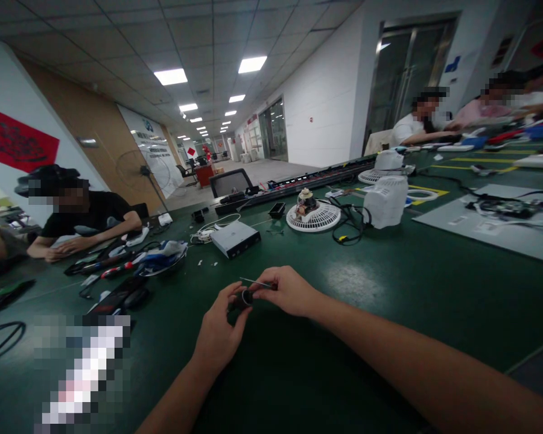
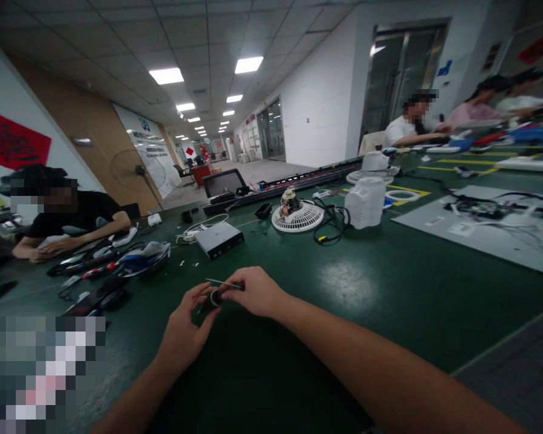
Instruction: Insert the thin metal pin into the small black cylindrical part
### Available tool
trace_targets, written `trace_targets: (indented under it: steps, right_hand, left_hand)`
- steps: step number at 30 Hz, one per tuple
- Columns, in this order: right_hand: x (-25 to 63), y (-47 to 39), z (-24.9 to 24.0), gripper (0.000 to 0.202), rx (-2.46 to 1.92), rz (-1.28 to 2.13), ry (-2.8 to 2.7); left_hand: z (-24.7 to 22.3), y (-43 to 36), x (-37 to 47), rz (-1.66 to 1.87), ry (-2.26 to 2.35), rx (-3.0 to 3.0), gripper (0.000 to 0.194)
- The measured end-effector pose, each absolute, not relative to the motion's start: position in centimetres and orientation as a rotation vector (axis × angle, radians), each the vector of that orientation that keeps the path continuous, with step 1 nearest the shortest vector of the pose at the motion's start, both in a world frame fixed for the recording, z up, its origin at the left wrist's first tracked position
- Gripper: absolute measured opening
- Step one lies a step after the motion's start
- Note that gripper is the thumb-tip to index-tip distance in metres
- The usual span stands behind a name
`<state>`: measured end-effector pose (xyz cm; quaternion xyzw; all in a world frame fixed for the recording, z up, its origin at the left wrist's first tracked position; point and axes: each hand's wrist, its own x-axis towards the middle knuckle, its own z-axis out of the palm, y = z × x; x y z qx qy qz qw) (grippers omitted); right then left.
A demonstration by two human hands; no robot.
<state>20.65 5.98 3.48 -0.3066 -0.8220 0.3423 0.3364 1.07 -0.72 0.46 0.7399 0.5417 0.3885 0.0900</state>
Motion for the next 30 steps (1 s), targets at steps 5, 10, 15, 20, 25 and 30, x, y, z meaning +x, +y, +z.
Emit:
trace_targets:
  steps: [5, 10, 15, 20, 25, 30]
  right_hand:
    - [20.7, 5.6, 3.9, 0.009, -0.790, 0.834, -2.153]
    - [20.8, 6.1, 3.5, 0.007, -0.836, 0.803, -2.153]
    - [20.6, 5.9, 3.0, 0.006, -0.812, 0.904, -2.190]
    - [20.2, 5.4, 2.9, 0.018, -0.916, 0.958, -2.100]
    - [19.4, 6.0, 1.5, 0.018, -0.964, 1.497, -1.892]
    - [19.0, 6.3, 0.6, 0.028, -0.976, 1.589, -1.790]
  left_hand:
    - [0.1, -0.9, 0.9, 1.186, 1.495, 2.285, 0.051]
    - [0.1, -0.8, 0.7, 1.218, 1.458, 2.314, 0.050]
    - [0.5, -0.9, 0.9, 1.193, 1.440, 2.400, 0.048]
    - [0.9, -1.1, 0.9, 1.192, 1.392, 2.452, 0.040]
    - [1.0, -1.1, 1.1, 1.145, 1.421, 2.467, 0.028]
    - [0.9, -1.0, 1.5, 1.017, 1.499, 2.506, 0.018]
